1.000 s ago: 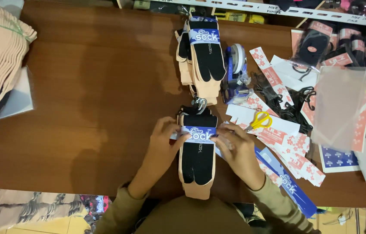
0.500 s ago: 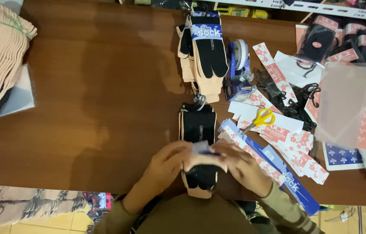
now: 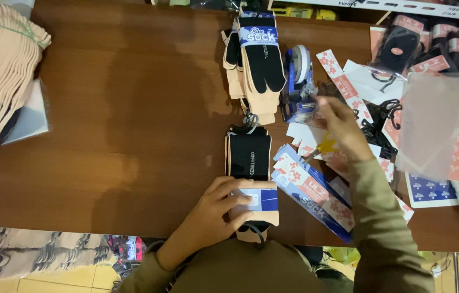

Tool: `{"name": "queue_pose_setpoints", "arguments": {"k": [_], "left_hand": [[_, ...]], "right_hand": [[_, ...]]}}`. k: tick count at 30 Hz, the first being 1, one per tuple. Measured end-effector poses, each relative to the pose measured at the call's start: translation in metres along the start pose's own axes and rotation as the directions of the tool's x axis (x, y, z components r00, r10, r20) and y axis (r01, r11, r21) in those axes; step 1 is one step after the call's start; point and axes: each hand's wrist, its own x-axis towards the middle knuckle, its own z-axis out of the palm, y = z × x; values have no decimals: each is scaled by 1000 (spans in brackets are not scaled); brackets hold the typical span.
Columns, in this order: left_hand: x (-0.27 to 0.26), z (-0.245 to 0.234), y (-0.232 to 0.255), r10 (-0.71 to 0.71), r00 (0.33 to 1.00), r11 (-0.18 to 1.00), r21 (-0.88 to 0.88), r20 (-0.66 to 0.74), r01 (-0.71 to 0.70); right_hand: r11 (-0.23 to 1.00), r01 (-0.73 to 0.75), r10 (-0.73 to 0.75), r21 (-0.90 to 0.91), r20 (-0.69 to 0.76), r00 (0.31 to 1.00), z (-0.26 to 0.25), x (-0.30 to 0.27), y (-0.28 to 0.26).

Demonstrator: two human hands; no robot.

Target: Applying paper labels to pairs of socks and stacking them neatly on a work surface

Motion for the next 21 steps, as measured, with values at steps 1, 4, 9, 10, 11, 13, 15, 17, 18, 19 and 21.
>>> {"name": "queue_pose_setpoints", "arguments": {"k": [1,4,9,10,11,13,15,17,18,19,21], "left_hand": [[-2,5,-2,5,1000,1000,0,0,-5],[-5,14,-9,2,999,999,48,-39,0],[-2,16,-11,89,993,996,33,-76,-87],[-1,16,-12,89,993,996,29,-76,-87],[-2,15,-13,92,994,995,27,-61,-91],[0,15,-12,96,994,995,27,-45,-95],[2,14,-7,93,994,996,9,-60,-93],[3,13,-4,83,995,997,3,-50,-83],[4,13,-4,75,996,997,0,-43,-75],[3,14,-5,72,997,997,-2,-42,-72],[2,16,-7,80,997,996,45,-23,-79]], "right_hand": [[1000,2,-2,-1,-5,1000,5,6,6],[997,36,-38,-70,-30,999,15,15,2],[957,-101,146,273,-151,978,23,-21,-13],[957,-103,148,270,-152,977,26,-13,12],[989,144,-147,-33,-223,964,28,-8,37],[870,359,-438,-338,-194,878,25,-7,58],[853,289,-340,-434,-42,939,15,-16,47],[978,90,-72,-189,98,993,9,-41,-11],[985,-168,153,26,295,943,5,-53,-41],[985,-172,156,26,297,942,10,-66,-57],[967,221,-255,128,550,795,21,-92,-89]]}}
